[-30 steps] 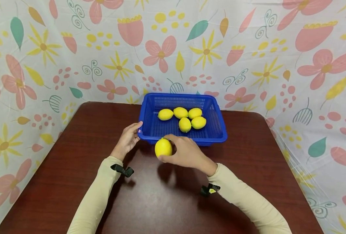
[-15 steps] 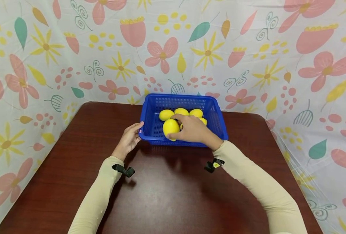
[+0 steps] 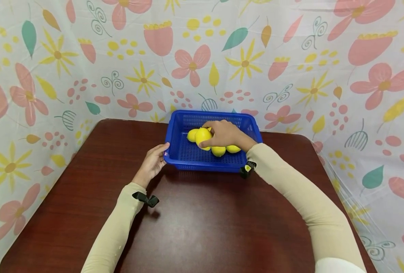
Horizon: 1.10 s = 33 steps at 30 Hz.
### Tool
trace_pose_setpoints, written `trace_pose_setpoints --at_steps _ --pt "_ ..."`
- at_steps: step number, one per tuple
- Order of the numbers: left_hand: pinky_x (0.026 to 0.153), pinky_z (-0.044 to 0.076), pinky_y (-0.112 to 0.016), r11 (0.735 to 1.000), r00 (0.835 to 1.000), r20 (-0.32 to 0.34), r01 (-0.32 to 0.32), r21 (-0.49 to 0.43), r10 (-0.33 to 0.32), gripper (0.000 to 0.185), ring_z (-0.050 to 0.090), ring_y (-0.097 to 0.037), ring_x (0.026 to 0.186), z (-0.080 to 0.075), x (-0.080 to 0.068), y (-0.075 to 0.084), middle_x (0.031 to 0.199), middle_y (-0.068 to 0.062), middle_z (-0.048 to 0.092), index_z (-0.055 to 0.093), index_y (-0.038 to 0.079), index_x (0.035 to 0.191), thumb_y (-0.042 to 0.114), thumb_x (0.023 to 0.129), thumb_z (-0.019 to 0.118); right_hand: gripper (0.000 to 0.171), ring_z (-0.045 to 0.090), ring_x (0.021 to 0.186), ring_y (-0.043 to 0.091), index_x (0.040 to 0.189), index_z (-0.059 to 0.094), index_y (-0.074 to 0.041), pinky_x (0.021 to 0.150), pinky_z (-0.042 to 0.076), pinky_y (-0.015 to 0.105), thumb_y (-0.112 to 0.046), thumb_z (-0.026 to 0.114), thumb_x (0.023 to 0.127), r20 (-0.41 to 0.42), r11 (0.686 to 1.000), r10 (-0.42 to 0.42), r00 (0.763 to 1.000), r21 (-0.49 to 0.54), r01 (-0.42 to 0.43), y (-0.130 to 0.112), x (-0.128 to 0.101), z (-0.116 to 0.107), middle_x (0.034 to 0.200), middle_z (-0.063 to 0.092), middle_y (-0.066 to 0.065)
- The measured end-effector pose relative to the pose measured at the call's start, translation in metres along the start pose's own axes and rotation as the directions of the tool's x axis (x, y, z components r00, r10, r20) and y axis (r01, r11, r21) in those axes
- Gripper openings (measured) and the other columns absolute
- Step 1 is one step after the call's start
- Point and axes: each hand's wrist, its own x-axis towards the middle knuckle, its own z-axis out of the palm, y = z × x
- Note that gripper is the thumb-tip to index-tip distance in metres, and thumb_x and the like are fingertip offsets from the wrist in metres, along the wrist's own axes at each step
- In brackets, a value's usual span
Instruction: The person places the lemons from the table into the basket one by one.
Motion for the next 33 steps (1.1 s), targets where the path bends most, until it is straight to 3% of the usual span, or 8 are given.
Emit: trace_pose_setpoints --at_steps 4,8,12,19,28,33 --pt "0.057 0.046 -0.018 1.000 1.000 0.002 0.005 -0.006 -0.005 0.024 0.053 -0.005 0.061 0.000 0.000 0.000 0.067 0.006 0.059 0.067 0.015 0.081 0.019 0.104 0.063 0.082 0.062 0.069 0.019 0.146 0.054 -0.011 0.066 0.052 0.034 -0.060 0.074 0.084 0.054 1.000 -0.015 0.998 0.007 0.015 0.010 0.012 -0.003 0.095 0.070 0.006" --pt "0.057 0.047 -0.018 1.000 1.000 0.001 0.010 -0.008 -0.010 0.023 0.053 -0.005 0.061 0.001 0.001 0.000 0.068 0.006 0.060 0.067 0.015 0.081 0.018 0.104 0.063 0.080 0.061 0.068 0.019 0.147 0.053 -0.013 0.068 0.051 0.034 -0.057 0.076 0.084 0.103 0.999 -0.028 0.994 0.037 0.025 0.021 0.024 -0.006 0.093 0.069 0.006" --pt "0.058 0.047 -0.018 1.000 1.000 0.002 0.008 -0.003 -0.008 0.023 0.053 -0.005 0.061 0.001 0.001 0.001 0.068 0.006 0.059 0.067 0.015 0.081 0.018 0.103 0.063 0.080 0.064 0.080 0.023 0.148 0.052 -0.016 0.076 0.052 0.039 -0.056 0.078 0.084 0.147 0.998 -0.037 0.988 0.063 0.028 0.031 0.036 -0.009 0.101 0.069 0.008" --pt "0.058 0.048 -0.018 1.000 1.000 -0.002 0.008 0.004 -0.008 0.022 0.053 -0.006 0.061 0.000 0.000 0.002 0.068 0.005 0.059 0.066 0.015 0.082 0.019 0.104 0.063 0.082 0.060 0.120 0.030 0.152 0.049 -0.022 0.100 0.050 0.051 -0.052 0.081 0.083 0.253 0.991 -0.099 0.963 0.114 0.072 0.047 0.053 -0.003 0.136 0.062 0.013" --pt "0.057 0.048 -0.018 1.000 1.000 0.007 0.005 -0.002 -0.005 0.022 0.053 -0.004 0.061 -0.001 0.001 0.002 0.069 0.006 0.060 0.066 0.015 0.083 0.018 0.104 0.062 0.077 0.055 0.128 0.033 0.150 0.052 -0.025 0.100 0.051 0.050 -0.042 0.086 0.083 0.321 0.988 -0.148 0.935 0.097 0.123 0.053 0.076 0.007 0.144 0.055 0.015" --pt "0.057 0.047 -0.017 1.000 1.000 0.012 0.000 0.001 0.000 0.021 0.053 -0.004 0.062 -0.001 0.001 0.002 0.070 0.006 0.060 0.067 0.016 0.084 0.018 0.105 0.061 0.075 0.055 0.128 0.033 0.150 0.051 -0.024 0.100 0.051 0.049 -0.033 0.086 0.084 0.364 0.991 -0.131 0.922 0.082 0.109 0.051 0.084 0.010 0.142 0.057 0.017"
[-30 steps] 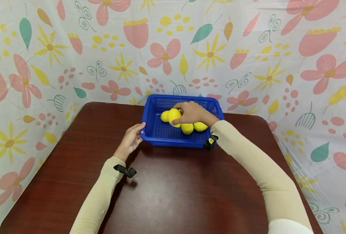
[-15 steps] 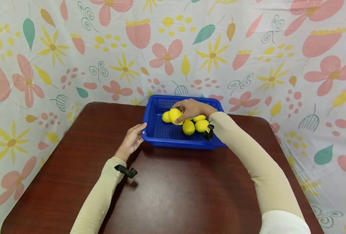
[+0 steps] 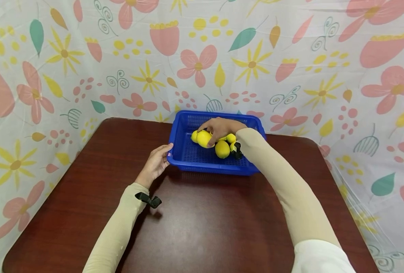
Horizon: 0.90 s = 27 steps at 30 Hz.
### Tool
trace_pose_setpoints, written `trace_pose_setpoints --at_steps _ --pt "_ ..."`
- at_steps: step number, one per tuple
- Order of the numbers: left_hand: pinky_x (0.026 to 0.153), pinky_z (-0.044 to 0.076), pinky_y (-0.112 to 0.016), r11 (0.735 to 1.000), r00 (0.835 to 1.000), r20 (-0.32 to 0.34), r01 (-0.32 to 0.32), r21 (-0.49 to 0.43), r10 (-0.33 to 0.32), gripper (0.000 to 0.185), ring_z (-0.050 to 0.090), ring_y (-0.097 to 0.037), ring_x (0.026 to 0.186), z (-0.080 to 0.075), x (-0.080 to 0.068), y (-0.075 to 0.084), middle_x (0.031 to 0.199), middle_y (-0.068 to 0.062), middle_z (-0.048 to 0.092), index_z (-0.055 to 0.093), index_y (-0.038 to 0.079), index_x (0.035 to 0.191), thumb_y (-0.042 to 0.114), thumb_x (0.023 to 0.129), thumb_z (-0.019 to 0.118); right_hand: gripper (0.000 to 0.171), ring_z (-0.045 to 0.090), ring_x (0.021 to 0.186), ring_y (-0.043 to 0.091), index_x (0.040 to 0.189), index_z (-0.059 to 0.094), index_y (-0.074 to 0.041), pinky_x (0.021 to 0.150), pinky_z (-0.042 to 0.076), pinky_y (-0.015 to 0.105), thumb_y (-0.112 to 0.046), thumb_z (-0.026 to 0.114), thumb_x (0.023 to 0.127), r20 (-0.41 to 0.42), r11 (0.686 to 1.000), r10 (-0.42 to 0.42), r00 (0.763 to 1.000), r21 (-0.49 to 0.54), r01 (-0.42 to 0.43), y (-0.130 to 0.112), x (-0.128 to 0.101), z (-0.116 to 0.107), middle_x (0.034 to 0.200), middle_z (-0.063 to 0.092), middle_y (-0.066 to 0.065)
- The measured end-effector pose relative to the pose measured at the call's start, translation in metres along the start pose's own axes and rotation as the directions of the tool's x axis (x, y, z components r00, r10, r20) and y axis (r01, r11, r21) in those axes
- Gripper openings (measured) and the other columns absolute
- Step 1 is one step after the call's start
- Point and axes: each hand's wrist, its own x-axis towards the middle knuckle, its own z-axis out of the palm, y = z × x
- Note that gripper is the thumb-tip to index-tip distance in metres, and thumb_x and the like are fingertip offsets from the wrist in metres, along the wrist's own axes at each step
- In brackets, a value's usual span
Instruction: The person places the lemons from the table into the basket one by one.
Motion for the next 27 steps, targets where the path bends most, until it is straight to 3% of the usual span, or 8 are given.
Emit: trace_pose_setpoints --at_steps 9,16,22,27 --pt "0.056 0.046 -0.017 1.000 1.000 -0.005 -0.003 0.006 0.003 0.022 0.053 -0.004 0.061 0.001 0.000 0.001 0.069 0.006 0.059 0.066 0.016 0.084 0.018 0.105 0.061 0.073 0.054 0.133 0.033 0.150 0.051 -0.023 0.101 0.051 0.046 -0.022 0.084 0.085 0.066 0.998 0.033 0.997 -0.056 -0.029 -0.002 0.016 0.008 0.145 0.055 0.020" --pt "0.056 0.046 -0.017 1.000 1.000 -0.008 -0.002 0.013 0.002 0.021 0.053 -0.004 0.062 0.000 -0.001 0.000 0.068 0.007 0.057 0.066 0.016 0.084 0.019 0.105 0.061 0.072 0.055 0.131 0.030 0.147 0.054 -0.027 0.098 0.053 0.043 -0.024 0.086 0.083 0.077 0.993 0.060 0.995 -0.106 -0.052 -0.007 0.024 0.014 0.146 0.055 0.014" --pt "0.056 0.046 -0.018 1.000 1.000 0.001 -0.009 0.015 0.009 0.021 0.053 -0.004 0.062 -0.001 -0.001 0.000 0.069 0.006 0.058 0.066 0.015 0.084 0.020 0.105 0.061 0.074 0.054 0.126 0.029 0.148 0.054 -0.027 0.097 0.053 0.043 -0.025 0.087 0.081 0.096 0.989 0.080 0.992 -0.133 -0.066 -0.008 0.027 0.019 0.153 0.045 0.013" --pt "0.057 0.047 -0.018 1.000 1.000 -0.005 -0.004 0.012 0.004 0.021 0.053 -0.005 0.061 -0.002 0.000 -0.001 0.070 0.006 0.060 0.066 0.015 0.084 0.019 0.105 0.061 0.071 0.059 0.119 0.025 0.146 0.056 -0.023 0.097 0.053 0.042 -0.026 0.088 0.083 0.102 0.991 0.060 0.993 -0.122 -0.048 -0.007 0.027 0.019 0.135 0.063 0.012"
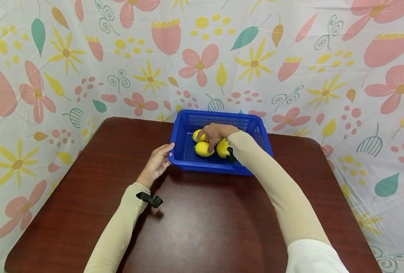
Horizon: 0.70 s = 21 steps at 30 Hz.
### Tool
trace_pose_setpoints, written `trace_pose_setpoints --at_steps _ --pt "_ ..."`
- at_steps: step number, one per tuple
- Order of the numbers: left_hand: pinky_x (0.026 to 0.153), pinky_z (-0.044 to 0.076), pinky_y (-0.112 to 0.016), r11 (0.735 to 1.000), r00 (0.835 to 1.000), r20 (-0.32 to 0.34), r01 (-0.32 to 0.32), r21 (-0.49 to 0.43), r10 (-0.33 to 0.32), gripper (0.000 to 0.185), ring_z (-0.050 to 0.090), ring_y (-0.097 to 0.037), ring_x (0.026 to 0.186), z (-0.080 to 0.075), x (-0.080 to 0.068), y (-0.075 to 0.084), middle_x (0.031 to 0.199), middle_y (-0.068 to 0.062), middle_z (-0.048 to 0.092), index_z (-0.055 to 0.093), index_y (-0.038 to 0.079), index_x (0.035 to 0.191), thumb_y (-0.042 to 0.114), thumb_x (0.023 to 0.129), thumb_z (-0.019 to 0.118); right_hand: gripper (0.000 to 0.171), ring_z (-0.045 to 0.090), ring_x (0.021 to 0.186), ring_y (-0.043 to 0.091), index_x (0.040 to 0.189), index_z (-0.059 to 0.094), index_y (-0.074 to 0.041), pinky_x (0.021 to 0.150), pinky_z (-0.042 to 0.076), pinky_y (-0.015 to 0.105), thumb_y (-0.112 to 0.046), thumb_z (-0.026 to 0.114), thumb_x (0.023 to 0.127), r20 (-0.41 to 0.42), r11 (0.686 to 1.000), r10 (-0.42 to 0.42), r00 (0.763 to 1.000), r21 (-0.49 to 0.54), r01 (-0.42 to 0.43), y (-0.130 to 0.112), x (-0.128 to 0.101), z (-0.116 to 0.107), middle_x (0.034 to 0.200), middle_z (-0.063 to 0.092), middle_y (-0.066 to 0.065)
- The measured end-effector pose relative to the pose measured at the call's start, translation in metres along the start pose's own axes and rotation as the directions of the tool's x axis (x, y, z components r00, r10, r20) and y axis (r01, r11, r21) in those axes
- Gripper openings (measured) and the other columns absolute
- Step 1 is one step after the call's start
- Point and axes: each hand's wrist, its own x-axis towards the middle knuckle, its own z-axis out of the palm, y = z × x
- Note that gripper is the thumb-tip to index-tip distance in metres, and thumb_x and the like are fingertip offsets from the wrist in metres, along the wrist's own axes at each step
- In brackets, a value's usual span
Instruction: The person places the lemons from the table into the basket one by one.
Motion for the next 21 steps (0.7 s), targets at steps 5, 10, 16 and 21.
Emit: trace_pose_setpoints --at_steps 5,10,16,21 --pt "0.056 0.046 -0.018 1.000 1.000 -0.003 -0.002 0.011 0.002 0.021 0.053 -0.004 0.062 0.001 -0.001 0.001 0.069 0.007 0.058 0.065 0.015 0.084 0.019 0.105 0.061 0.065 0.059 0.124 0.029 0.144 0.057 -0.022 0.101 0.051 0.046 -0.028 0.085 0.086 -0.033 0.999 0.005 0.999 0.053 -0.003 0.001 -0.012 -0.004 0.134 0.064 0.015" --pt "0.058 0.047 -0.018 1.000 1.000 -0.001 0.007 0.010 -0.007 0.020 0.053 -0.004 0.062 0.003 -0.001 0.002 0.069 0.006 0.059 0.066 0.015 0.085 0.019 0.104 0.062 0.061 0.058 0.122 0.031 0.142 0.058 -0.020 0.102 0.049 0.051 -0.034 0.082 0.088 -0.094 0.995 0.002 0.996 0.096 0.007 0.006 -0.029 -0.006 0.134 0.063 0.016" --pt "0.058 0.047 -0.018 1.000 1.000 -0.007 0.008 0.019 -0.008 0.020 0.053 -0.005 0.062 0.003 -0.002 0.003 0.068 0.006 0.059 0.066 0.015 0.084 0.019 0.103 0.063 0.055 0.063 0.114 0.028 0.138 0.062 -0.016 0.099 0.051 0.050 -0.043 0.074 0.092 -0.228 0.994 -0.033 0.973 0.097 0.056 0.011 -0.054 -0.007 0.132 0.064 0.014" --pt "0.058 0.048 -0.018 0.999 1.000 -0.010 0.008 0.035 -0.007 0.018 0.053 -0.005 0.062 0.003 -0.003 0.005 0.069 0.005 0.058 0.066 0.013 0.086 0.019 0.103 0.064 0.049 0.063 0.113 0.029 0.137 0.064 -0.017 0.096 0.052 0.050 -0.041 0.071 0.095 -0.322 0.994 -0.026 0.946 0.090 0.058 0.014 -0.079 -0.003 0.130 0.066 0.014"
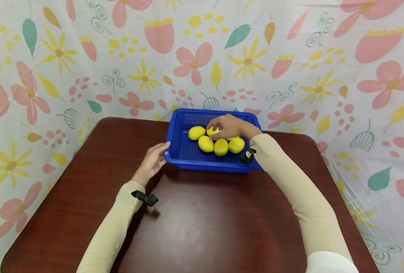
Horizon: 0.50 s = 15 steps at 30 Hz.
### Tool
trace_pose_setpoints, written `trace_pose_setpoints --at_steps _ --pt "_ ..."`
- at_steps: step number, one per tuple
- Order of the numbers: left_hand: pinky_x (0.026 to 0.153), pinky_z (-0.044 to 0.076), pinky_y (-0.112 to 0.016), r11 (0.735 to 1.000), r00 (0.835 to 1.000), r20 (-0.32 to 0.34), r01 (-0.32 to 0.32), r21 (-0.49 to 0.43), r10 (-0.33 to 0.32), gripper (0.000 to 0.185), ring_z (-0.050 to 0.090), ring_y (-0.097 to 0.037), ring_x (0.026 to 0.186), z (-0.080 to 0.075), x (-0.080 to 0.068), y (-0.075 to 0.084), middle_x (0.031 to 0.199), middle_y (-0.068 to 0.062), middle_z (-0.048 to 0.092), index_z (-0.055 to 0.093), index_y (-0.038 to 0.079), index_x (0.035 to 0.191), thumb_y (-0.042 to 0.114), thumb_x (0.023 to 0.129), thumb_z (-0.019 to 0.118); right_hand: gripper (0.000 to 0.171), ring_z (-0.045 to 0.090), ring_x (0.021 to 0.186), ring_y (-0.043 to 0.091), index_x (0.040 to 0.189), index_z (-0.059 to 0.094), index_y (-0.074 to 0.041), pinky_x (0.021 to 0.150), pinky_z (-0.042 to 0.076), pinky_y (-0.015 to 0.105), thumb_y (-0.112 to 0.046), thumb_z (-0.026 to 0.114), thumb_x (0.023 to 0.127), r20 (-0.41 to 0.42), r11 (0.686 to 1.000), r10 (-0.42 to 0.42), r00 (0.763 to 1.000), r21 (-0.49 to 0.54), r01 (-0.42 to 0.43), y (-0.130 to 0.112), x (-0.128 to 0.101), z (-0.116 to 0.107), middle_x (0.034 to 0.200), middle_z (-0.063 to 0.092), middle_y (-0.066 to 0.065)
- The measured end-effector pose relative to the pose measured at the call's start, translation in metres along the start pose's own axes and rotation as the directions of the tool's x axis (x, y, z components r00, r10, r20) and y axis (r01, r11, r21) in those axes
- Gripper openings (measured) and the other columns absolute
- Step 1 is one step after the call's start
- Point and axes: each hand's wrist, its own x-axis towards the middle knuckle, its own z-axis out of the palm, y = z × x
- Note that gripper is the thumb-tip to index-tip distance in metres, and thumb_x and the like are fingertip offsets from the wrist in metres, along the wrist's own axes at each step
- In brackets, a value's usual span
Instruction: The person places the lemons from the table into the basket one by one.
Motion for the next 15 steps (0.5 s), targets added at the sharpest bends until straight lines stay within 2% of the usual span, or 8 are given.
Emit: trace_pose_setpoints --at_steps 4,9,15 --pt "0.058 0.047 -0.018 1.000 1.000 0.000 -0.002 0.017 0.002 0.018 0.053 -0.005 0.062 0.000 -0.001 0.001 0.069 0.005 0.057 0.065 0.013 0.087 0.019 0.104 0.063 0.043 0.067 0.109 0.030 0.130 0.068 -0.014 0.093 0.053 0.050 -0.038 0.071 0.096 -0.151 0.999 0.022 0.988 -0.026 -0.026 0.004 -0.025 -0.001 0.120 0.071 0.013" --pt "0.059 0.049 -0.019 0.999 1.000 0.009 0.003 0.036 -0.004 0.019 0.053 -0.006 0.063 -0.001 -0.001 0.001 0.071 0.005 0.058 0.065 0.012 0.086 0.020 0.103 0.064 0.036 0.069 0.096 0.028 0.121 0.070 -0.009 0.084 0.056 0.049 -0.034 0.073 0.095 -0.339 0.994 0.098 0.936 -0.007 -0.106 0.016 -0.061 0.004 0.107 0.074 0.012" --pt "0.058 0.049 -0.020 0.993 1.000 0.007 -0.022 0.117 0.021 0.018 0.053 -0.006 0.062 -0.002 -0.002 0.005 0.069 0.004 0.057 0.066 0.014 0.084 0.021 0.101 0.067 0.036 0.066 0.090 0.029 0.118 0.071 -0.005 0.079 0.054 0.048 -0.034 0.072 0.097 -0.450 0.981 0.191 0.872 0.052 -0.187 0.031 -0.105 0.016 0.102 0.074 0.013"
